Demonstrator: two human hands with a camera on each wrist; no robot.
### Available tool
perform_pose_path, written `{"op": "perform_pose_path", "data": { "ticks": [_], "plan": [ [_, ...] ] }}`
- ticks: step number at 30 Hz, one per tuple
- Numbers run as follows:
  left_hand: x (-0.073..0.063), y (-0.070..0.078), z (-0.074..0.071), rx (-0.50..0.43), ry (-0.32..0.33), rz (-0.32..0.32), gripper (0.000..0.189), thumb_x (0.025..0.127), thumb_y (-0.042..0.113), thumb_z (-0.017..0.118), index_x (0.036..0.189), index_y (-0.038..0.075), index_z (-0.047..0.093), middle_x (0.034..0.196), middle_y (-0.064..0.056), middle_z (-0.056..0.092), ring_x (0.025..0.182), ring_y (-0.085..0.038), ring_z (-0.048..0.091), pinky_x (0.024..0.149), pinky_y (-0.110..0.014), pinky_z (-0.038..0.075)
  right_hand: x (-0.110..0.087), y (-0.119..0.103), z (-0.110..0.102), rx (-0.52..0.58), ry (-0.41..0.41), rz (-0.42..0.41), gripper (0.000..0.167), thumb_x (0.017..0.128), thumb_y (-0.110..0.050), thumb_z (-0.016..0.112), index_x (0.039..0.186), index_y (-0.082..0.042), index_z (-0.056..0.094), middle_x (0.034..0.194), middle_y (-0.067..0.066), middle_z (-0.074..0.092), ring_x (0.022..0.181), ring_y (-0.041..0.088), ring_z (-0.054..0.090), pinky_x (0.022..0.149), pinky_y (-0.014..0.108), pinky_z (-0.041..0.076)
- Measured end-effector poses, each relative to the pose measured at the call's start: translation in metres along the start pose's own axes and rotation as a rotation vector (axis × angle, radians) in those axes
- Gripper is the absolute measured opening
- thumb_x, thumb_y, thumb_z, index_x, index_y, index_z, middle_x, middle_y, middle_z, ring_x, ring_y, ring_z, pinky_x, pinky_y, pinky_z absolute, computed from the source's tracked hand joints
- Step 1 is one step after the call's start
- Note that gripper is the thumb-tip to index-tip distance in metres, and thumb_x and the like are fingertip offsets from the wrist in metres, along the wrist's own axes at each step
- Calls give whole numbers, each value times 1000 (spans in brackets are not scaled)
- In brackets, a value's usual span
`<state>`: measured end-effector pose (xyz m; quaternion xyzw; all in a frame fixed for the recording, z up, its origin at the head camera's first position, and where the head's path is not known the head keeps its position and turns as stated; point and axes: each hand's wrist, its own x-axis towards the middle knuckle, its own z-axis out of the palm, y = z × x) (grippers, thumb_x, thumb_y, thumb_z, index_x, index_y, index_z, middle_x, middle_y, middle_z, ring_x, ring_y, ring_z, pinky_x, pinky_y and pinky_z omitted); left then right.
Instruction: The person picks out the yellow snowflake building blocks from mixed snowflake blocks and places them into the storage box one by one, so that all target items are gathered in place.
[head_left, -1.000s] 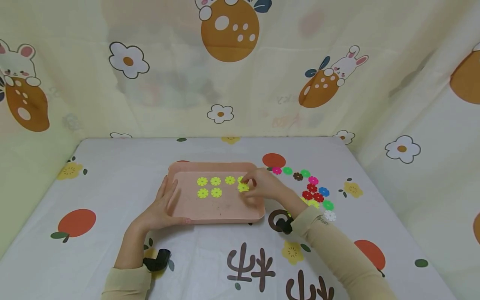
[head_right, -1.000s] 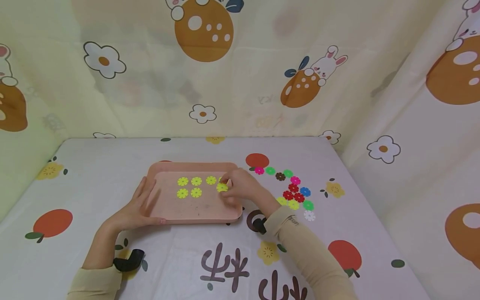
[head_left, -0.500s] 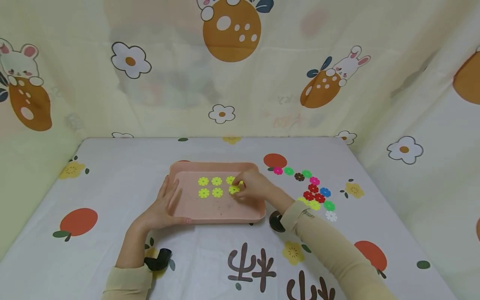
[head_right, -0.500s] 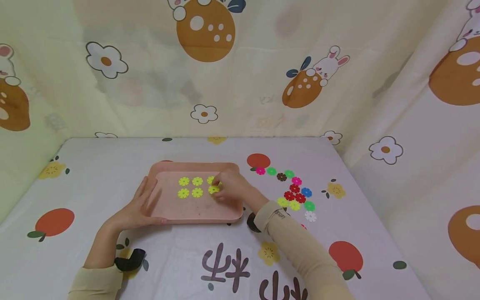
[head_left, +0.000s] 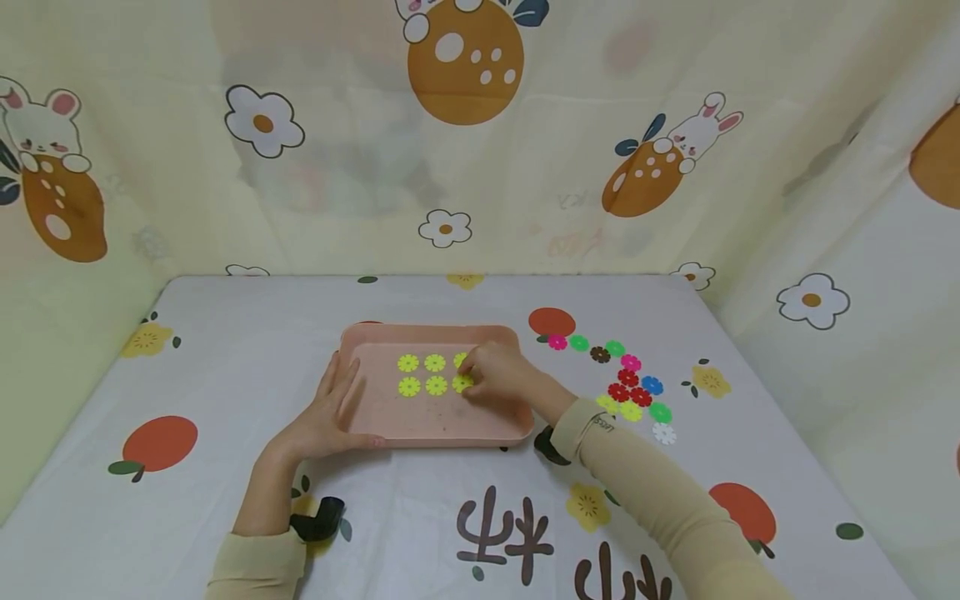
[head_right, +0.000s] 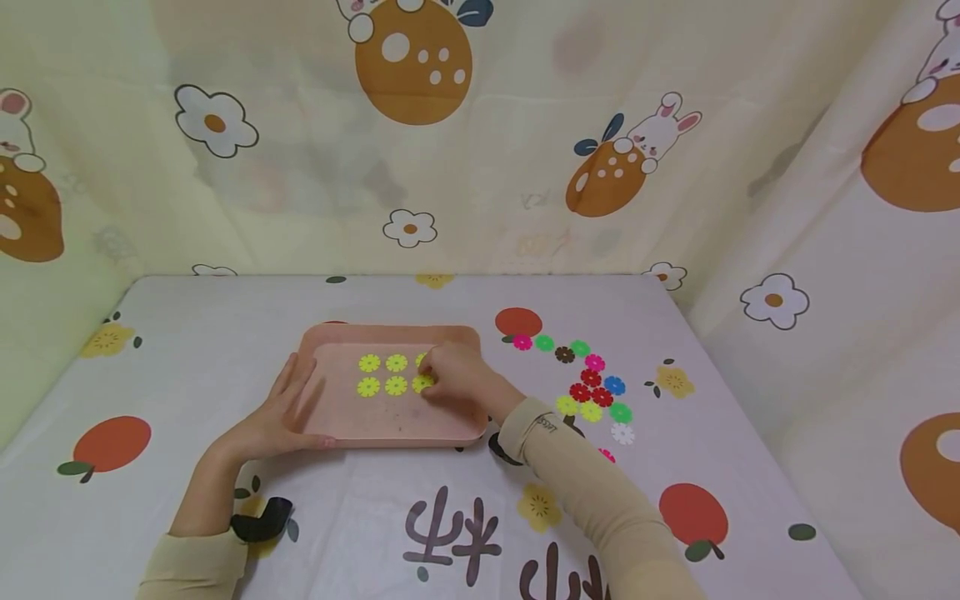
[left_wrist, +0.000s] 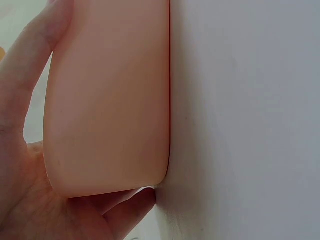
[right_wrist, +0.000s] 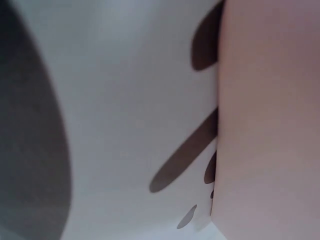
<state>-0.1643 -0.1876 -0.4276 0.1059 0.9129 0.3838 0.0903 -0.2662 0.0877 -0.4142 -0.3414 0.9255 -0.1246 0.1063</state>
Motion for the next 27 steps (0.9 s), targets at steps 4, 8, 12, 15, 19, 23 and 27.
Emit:
{"op": "perform_pose_path", "data": {
  "ticks": [4, 8, 12, 15, 19, 23, 27],
  "plan": [
    [0, 1, 0, -1, 0, -2, 122, 60, 50, 80, 148, 17, 3, 150, -14, -18, 136, -41, -5, 98, -65, 19, 0, 1, 1, 14, -5, 17, 31, 76, -25, 74, 104, -11, 71, 100, -1, 68, 85, 8, 57, 81, 23, 47],
    [0, 1, 0, -1, -2, -4, 122, 60, 50, 80, 148, 17, 2, 150, -14, -18, 136, -41, -5, 98, -65, 19, -1, 1, 1, 15, -3, 29, 31, 77, -26, 74, 104, -12, 70, 100, -2, 68, 86, 8, 57, 82, 23, 47],
    [0, 1, 0, 1, -3, -2, 122, 60, 49, 80, 148, 18, 2, 150, -15, -18, 136, -41, -6, 98, -65, 18, -3, 0, 0, 32, 11, 44, 32, 76, -27, 75, 104, -11, 70, 101, -2, 68, 92, 10, 58, 85, 25, 46],
    [0, 2, 0, 5, -1, 0, 122, 60, 50, 80, 148, 19, 1, 150, -15, -18, 136, -41, -6, 98, -65, 19, -6, 0, -2, 57, 35, 43, 33, 75, -27, 76, 104, -11, 70, 100, -2, 68, 96, 11, 59, 87, 27, 46],
    [-1, 2, 0, 8, -1, -3, 122, 61, 50, 80, 148, 21, 0, 150, -15, -18, 135, -41, -6, 98, -65, 19, -11, 2, -4, 85, 60, 33, 31, 74, -26, 77, 101, -11, 71, 97, -2, 69, 80, 11, 59, 75, 24, 48],
    [-1, 1, 0, 10, 2, 0, 121, 61, 50, 80, 148, 21, 1, 150, -15, -18, 135, -42, -5, 98, -65, 19, -16, 3, -9, 109, 65, 49, 30, 74, -26, 77, 100, -12, 71, 94, -2, 68, 66, 11, 53, 61, 21, 46],
    [-1, 1, 0, 9, 0, 4, 121, 61, 50, 80, 148, 21, 1, 150, -14, -19, 135, -42, -5, 98, -65, 18, -22, 5, -13, 122, 79, 62, 30, 74, -25, 77, 101, -11, 71, 92, -2, 68, 61, 12, 52, 57, 21, 45]
  ]
}}
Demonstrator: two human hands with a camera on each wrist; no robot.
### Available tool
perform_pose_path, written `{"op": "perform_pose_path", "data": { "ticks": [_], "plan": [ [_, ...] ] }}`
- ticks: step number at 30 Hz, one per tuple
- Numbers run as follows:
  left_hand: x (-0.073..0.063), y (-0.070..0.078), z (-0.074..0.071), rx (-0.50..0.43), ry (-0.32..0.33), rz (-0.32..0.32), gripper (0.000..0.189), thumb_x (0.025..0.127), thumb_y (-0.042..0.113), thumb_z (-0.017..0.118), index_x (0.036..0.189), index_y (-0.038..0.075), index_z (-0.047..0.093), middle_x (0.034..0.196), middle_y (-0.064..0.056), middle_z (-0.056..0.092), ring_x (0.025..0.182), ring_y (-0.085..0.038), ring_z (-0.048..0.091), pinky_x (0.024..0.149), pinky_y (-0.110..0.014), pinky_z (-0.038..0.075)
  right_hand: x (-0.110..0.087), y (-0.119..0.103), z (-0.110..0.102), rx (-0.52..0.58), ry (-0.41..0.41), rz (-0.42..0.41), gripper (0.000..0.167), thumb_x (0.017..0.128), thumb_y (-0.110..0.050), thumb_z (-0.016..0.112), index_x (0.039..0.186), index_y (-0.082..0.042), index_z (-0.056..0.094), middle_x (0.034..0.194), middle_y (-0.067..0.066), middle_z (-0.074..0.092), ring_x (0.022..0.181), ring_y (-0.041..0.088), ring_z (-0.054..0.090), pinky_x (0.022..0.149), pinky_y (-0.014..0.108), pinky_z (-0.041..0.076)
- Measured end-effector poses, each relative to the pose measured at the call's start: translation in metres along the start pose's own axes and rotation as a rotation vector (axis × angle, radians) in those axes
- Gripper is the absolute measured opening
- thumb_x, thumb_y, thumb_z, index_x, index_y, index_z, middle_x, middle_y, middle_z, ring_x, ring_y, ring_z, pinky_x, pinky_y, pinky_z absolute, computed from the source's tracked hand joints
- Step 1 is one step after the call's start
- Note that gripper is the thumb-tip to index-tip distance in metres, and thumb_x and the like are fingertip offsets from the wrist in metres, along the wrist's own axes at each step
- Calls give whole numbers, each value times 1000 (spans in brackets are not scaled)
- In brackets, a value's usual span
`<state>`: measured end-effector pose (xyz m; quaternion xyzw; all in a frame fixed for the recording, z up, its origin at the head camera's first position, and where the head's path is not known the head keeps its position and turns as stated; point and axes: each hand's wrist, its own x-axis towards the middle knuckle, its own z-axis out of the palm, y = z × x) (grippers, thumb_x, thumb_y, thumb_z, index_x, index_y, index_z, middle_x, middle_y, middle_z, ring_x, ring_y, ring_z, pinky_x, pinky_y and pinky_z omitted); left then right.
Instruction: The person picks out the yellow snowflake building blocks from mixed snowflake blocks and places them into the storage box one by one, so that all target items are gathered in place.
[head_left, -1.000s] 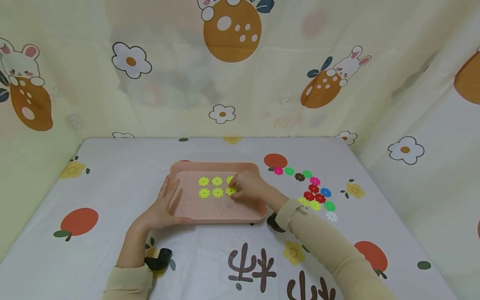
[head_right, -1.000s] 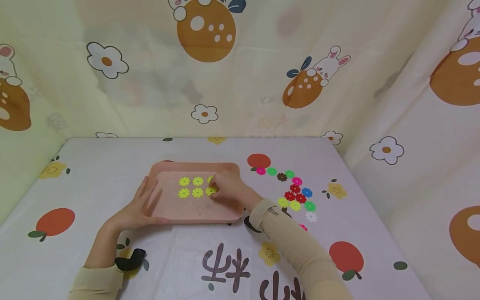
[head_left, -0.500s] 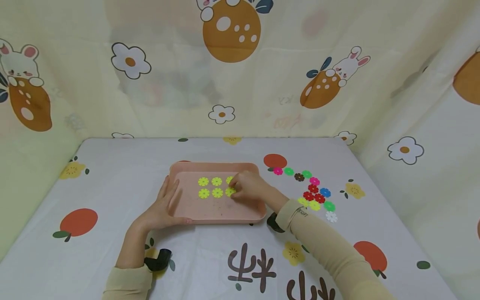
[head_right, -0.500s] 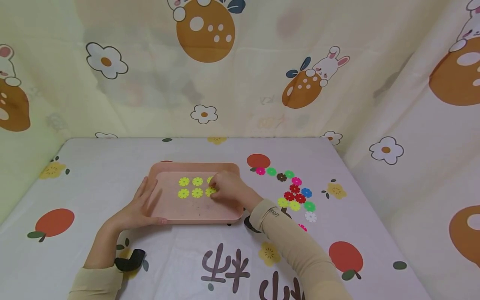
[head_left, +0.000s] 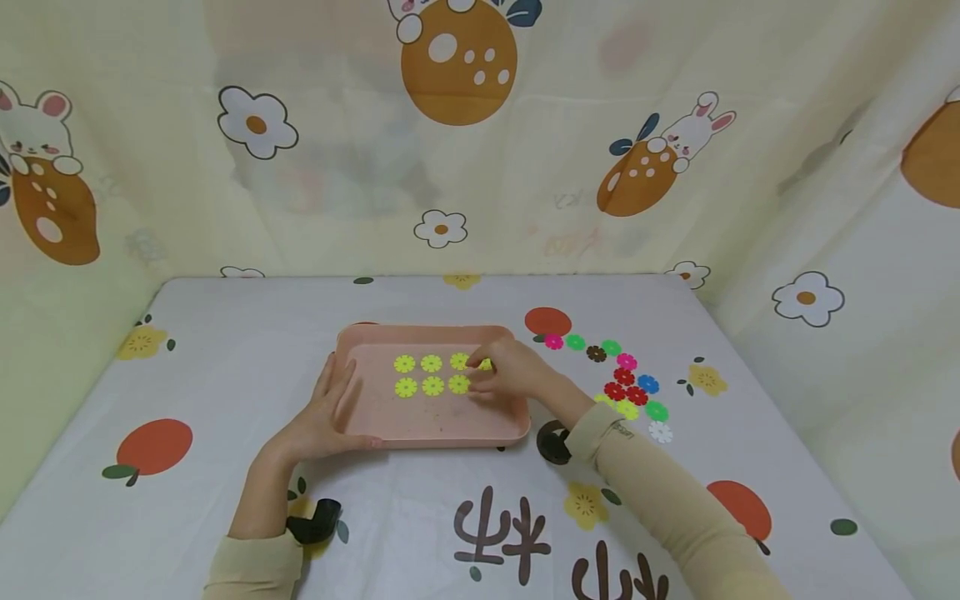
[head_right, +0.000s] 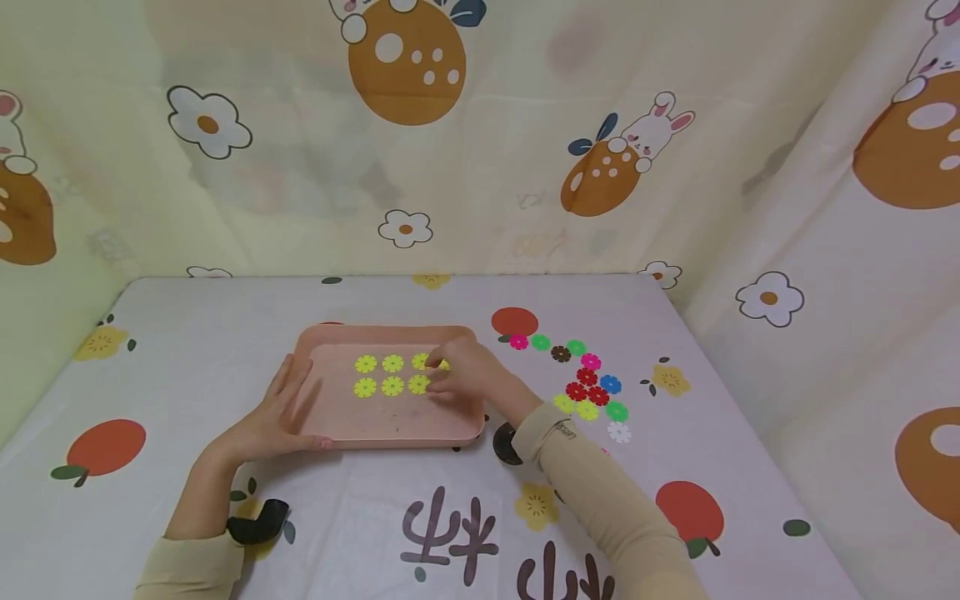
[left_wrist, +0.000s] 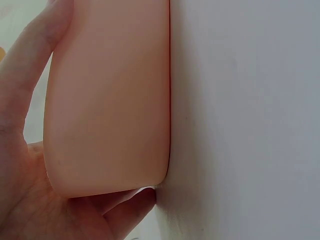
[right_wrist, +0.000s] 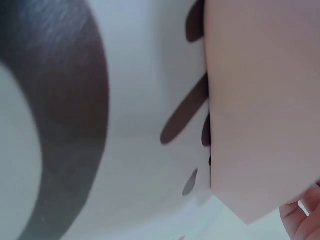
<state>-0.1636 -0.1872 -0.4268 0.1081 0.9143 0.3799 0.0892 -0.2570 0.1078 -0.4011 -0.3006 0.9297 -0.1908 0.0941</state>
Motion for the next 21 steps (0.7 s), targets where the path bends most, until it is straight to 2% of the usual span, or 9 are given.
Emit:
{"op": "perform_pose_path", "data": {
  "ticks": [8, 16, 21],
  "plan": [
    [0, 0, 0, -9, -1, 4, 121, 61, 49, 80, 148, 18, 2, 149, -14, -20, 135, -42, -6, 98, -65, 17, -11, 3, -9, -12, 0, 18, 36, 76, -29, 74, 107, -12, 69, 85, -2, 65, 60, 13, 49, 53, 23, 42],
    [0, 0, 0, -4, 1, -3, 121, 61, 50, 80, 148, 18, 2, 149, -16, -18, 135, -44, -4, 97, -66, 19, -32, 11, -23, 54, 58, 33, 41, 76, -29, 74, 109, -6, 66, 98, 5, 65, 75, 20, 53, 62, 27, 45],
    [0, 0, 0, -1, -2, -7, 121, 61, 50, 80, 148, 18, 2, 149, -16, -18, 135, -44, -5, 97, -66, 19, -44, 20, -28, 18, 75, 8, 41, 77, -27, 74, 110, -5, 66, 100, 4, 66, 72, 18, 52, 59, 25, 45]
  ]
}}
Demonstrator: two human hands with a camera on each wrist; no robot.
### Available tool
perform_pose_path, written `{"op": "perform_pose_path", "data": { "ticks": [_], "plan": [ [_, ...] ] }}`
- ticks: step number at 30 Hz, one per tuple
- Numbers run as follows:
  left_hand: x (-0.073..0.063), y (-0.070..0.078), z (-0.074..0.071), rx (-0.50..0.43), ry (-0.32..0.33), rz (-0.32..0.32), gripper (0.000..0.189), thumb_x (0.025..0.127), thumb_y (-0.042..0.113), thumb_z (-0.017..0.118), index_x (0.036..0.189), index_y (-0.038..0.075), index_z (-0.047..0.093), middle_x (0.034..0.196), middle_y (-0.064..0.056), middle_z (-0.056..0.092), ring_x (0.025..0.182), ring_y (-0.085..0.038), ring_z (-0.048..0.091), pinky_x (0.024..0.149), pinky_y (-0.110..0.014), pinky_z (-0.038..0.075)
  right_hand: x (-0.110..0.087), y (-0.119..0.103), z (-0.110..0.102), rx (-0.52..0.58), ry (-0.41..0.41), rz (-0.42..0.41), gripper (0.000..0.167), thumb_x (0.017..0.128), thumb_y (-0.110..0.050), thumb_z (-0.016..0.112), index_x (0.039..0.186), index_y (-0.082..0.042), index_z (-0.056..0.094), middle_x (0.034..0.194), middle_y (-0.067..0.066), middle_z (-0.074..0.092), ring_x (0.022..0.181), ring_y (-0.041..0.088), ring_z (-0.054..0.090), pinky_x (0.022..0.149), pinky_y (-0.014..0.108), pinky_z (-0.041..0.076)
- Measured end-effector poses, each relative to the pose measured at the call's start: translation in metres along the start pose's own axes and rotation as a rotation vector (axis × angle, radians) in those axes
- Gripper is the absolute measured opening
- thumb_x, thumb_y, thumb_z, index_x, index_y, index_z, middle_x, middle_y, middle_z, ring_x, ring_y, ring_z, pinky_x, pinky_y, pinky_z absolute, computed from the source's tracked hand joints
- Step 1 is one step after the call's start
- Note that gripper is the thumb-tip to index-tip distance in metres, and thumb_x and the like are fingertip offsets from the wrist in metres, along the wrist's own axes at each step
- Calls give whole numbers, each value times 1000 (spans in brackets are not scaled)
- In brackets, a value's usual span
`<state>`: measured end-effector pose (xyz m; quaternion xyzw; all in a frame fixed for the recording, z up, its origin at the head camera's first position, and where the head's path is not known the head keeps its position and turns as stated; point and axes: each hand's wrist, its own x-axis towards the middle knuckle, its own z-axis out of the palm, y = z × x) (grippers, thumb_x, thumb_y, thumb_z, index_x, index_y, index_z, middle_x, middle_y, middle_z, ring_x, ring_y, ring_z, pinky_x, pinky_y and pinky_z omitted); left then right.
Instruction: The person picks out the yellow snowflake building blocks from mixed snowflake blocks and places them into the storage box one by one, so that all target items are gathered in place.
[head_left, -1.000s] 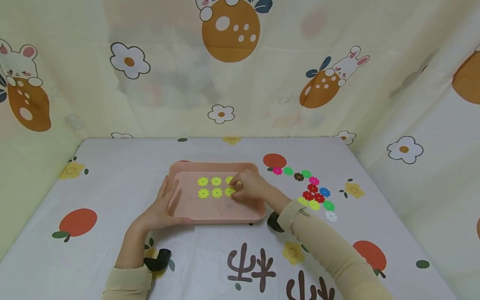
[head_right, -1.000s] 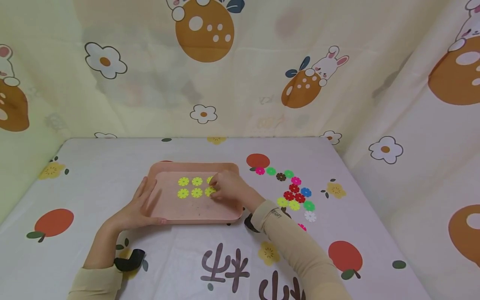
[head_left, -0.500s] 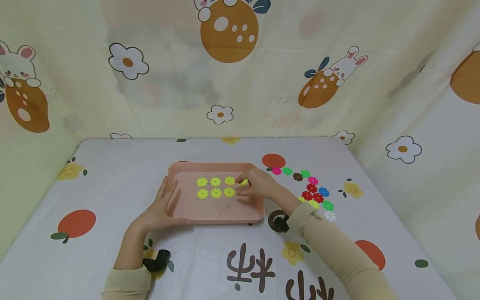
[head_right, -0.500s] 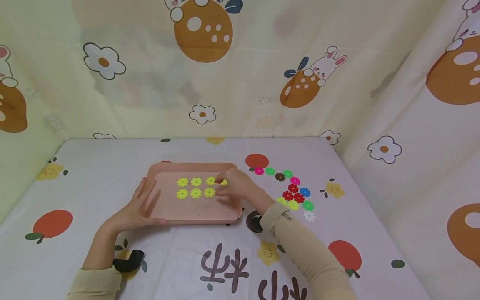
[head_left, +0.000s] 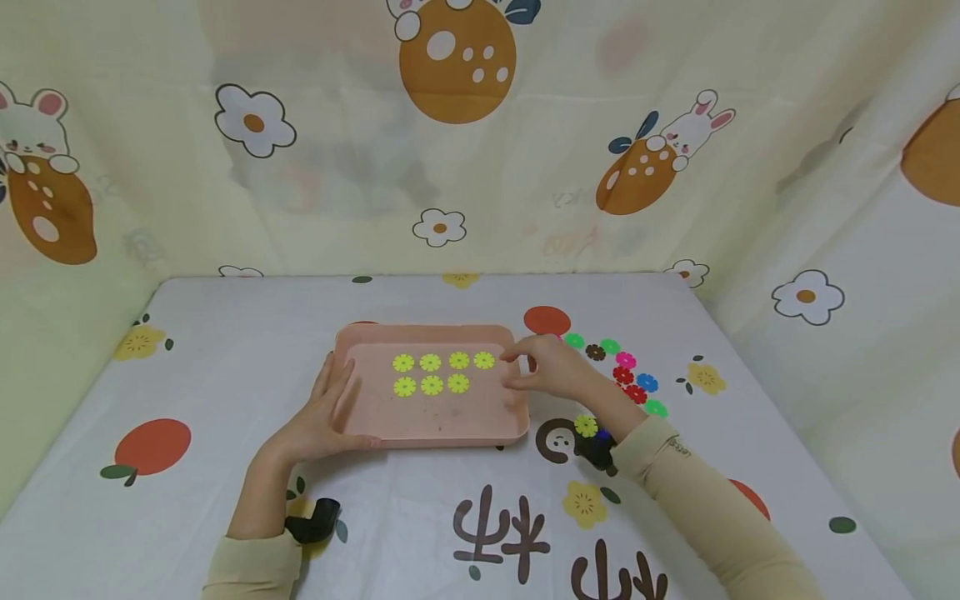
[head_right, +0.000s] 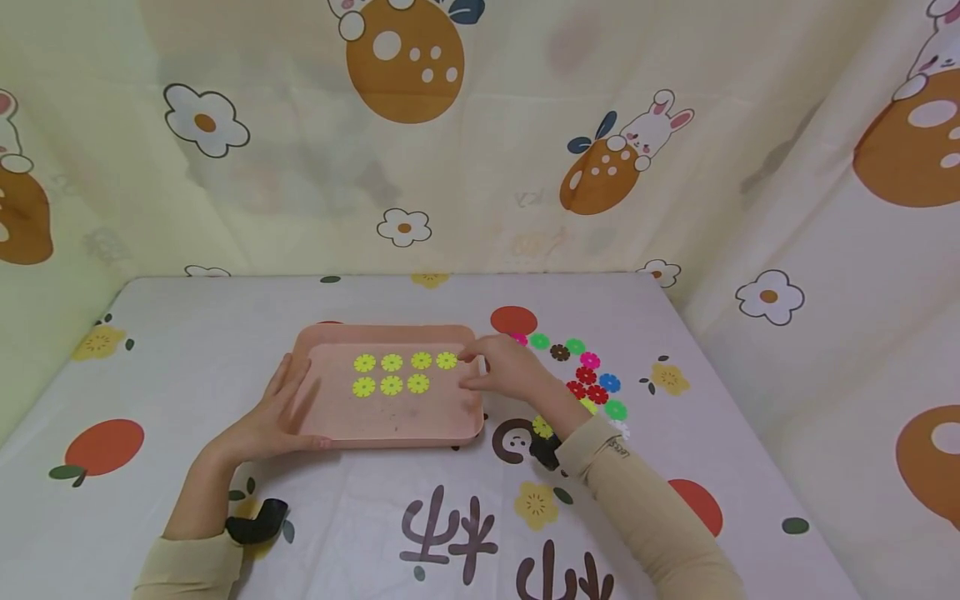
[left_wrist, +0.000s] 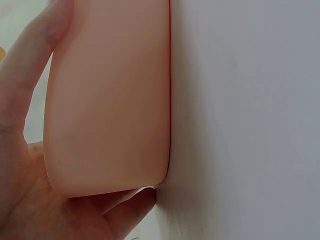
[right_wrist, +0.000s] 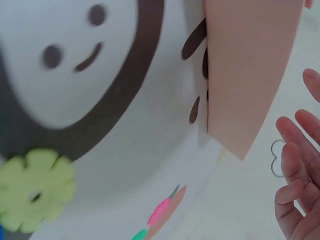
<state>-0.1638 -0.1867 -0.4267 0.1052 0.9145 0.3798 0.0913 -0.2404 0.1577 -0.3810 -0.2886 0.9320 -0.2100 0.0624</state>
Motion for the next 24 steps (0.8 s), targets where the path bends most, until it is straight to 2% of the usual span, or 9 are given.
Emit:
{"op": "perform_pose_path", "data": {
  "ticks": [6, 17, 24],
  "plan": [
    [1, 1, 0, 6, 1, -3, 122, 61, 50, 80, 148, 18, 1, 150, -15, -19, 136, -41, -7, 98, -65, 18, -15, 9, -8, -23, 18, 4, 39, 76, -25, 75, 109, -5, 66, 101, 6, 66, 70, 15, 51, 58, 23, 46],
    [0, 0, 0, 14, 6, -9, 123, 60, 51, 80, 148, 20, 0, 150, -15, -18, 136, -40, -6, 98, -65, 18, -36, 17, -14, -26, 77, 31, 39, 75, -26, 76, 106, -5, 67, 100, 7, 67, 71, 17, 52, 59, 25, 46],
    [0, 0, 1, 10, 3, -9, 122, 61, 51, 80, 148, 19, 1, 150, -14, -18, 136, -40, -7, 98, -65, 18, -49, 21, -15, -17, 45, 88, 40, 76, -27, 75, 107, -4, 67, 100, 7, 66, 72, 16, 50, 55, 24, 44]
  ]
}}
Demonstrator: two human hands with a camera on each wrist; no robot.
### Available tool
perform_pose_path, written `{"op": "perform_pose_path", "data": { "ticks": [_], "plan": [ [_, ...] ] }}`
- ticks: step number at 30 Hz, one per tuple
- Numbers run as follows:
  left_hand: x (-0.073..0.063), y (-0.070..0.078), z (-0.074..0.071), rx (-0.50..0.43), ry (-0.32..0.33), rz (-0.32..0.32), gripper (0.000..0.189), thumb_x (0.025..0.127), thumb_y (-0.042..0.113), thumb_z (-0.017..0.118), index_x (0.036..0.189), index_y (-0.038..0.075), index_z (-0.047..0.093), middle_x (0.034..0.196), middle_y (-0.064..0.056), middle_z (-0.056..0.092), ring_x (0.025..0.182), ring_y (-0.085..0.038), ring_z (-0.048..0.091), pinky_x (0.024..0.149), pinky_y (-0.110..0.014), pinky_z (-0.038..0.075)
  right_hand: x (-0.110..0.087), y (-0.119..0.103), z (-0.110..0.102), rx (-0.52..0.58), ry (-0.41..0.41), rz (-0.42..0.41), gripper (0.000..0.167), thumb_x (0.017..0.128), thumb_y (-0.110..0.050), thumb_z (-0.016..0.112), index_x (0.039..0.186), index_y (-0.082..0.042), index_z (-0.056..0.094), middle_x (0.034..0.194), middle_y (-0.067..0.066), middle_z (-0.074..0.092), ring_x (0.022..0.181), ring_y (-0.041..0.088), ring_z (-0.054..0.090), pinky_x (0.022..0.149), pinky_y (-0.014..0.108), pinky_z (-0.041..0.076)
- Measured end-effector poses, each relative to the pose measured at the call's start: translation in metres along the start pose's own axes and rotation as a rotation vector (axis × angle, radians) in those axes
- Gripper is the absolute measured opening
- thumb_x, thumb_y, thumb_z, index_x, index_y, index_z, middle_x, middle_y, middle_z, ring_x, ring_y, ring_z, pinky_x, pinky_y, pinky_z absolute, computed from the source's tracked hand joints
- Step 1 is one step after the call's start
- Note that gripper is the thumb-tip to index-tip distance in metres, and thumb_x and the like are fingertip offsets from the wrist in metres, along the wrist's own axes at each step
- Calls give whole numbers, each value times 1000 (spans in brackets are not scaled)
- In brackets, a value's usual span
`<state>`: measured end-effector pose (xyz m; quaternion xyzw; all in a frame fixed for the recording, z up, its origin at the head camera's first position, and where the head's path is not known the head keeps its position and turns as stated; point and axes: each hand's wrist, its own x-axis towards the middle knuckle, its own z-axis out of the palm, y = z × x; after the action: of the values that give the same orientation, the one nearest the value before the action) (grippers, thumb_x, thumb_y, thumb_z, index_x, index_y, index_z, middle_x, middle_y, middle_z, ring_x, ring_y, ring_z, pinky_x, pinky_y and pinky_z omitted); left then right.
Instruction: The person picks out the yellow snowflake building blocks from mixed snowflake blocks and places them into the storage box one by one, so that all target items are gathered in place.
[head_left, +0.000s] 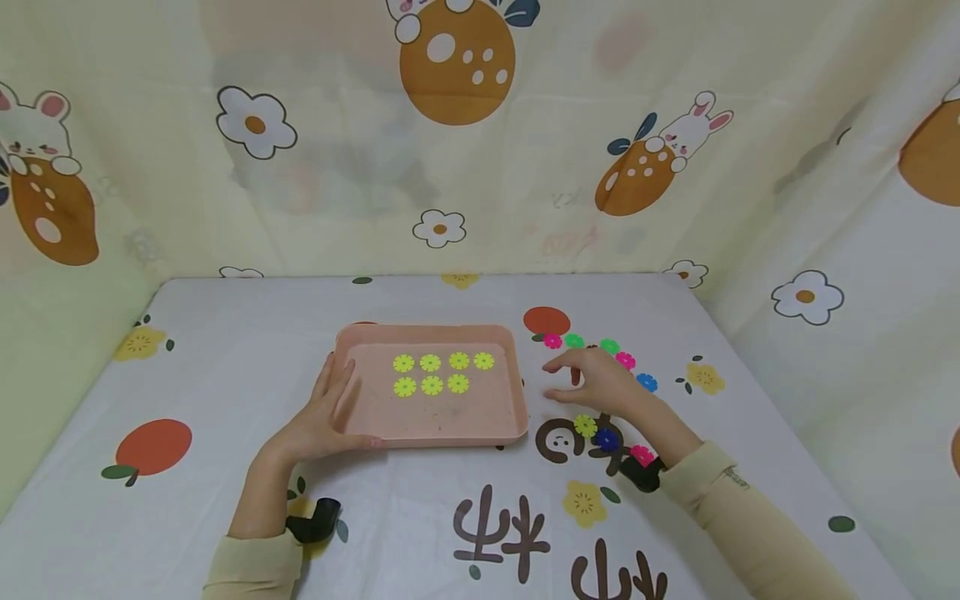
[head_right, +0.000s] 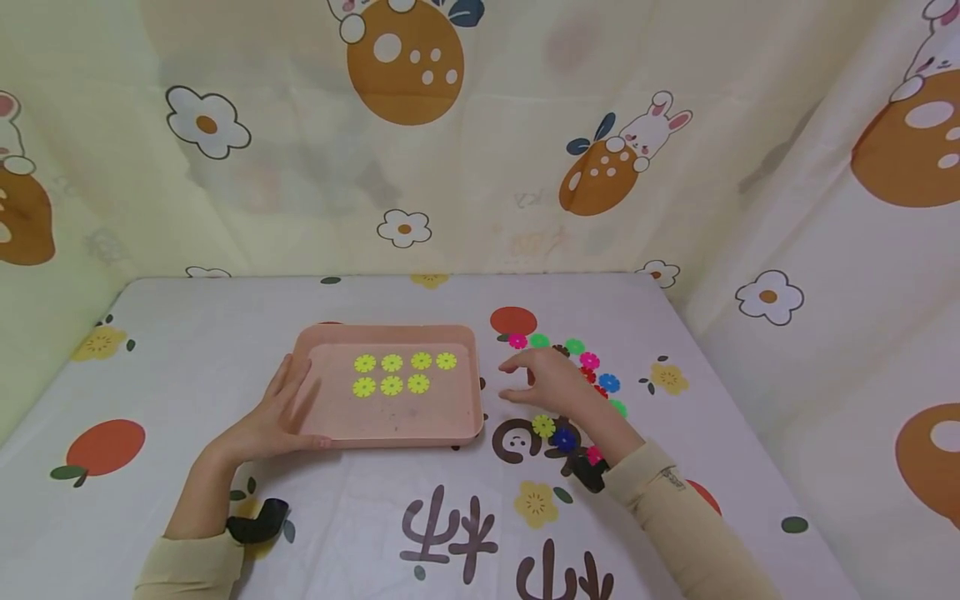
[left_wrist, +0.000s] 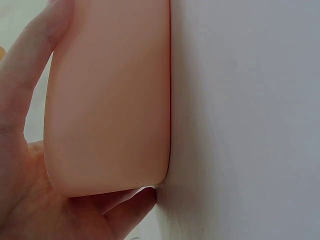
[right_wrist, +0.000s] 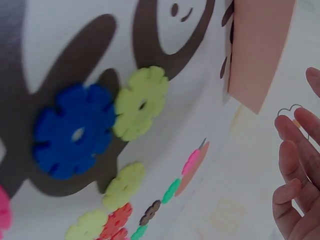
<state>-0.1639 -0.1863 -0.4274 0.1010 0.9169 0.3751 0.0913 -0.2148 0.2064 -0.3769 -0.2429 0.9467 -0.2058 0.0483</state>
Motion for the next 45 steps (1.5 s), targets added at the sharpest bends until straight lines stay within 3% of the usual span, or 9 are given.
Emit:
{"op": "perform_pose_path", "data": {
  "ticks": [8, 18, 27, 45],
  "plan": [
    [0, -1, 0, -15, 5, 12, 120, 62, 48, 80, 148, 17, 3, 150, -15, -18, 135, -41, -5, 99, -64, 17, -15, 8, -2, 6, -34, 33, 43, 74, -29, 76, 108, -5, 66, 99, 6, 66, 73, 19, 49, 53, 24, 41],
    [-2, 0, -1, -1, 8, 15, 120, 62, 49, 80, 148, 17, 3, 150, -15, -17, 136, -41, -6, 99, -64, 17, -27, 23, 7, 0, -51, 58, 45, 71, -32, 79, 109, -9, 67, 105, 4, 66, 80, 16, 52, 63, 25, 46],
    [-1, -1, 0, -16, 9, 45, 120, 62, 47, 81, 148, 14, 4, 150, -14, -18, 135, -43, -3, 100, -64, 17, -36, 31, 12, 33, -68, 82, 45, 70, -28, 80, 108, -8, 67, 101, 5, 66, 78, 17, 53, 59, 23, 48],
    [0, -1, 0, -7, 9, 20, 120, 62, 47, 80, 148, 18, 2, 150, -13, -19, 135, -43, -3, 98, -65, 18, -43, 49, 22, 36, -80, 121, 44, 64, -24, 84, 103, -7, 69, 89, 0, 64, 69, 15, 51, 53, 21, 47]
  ]
}}
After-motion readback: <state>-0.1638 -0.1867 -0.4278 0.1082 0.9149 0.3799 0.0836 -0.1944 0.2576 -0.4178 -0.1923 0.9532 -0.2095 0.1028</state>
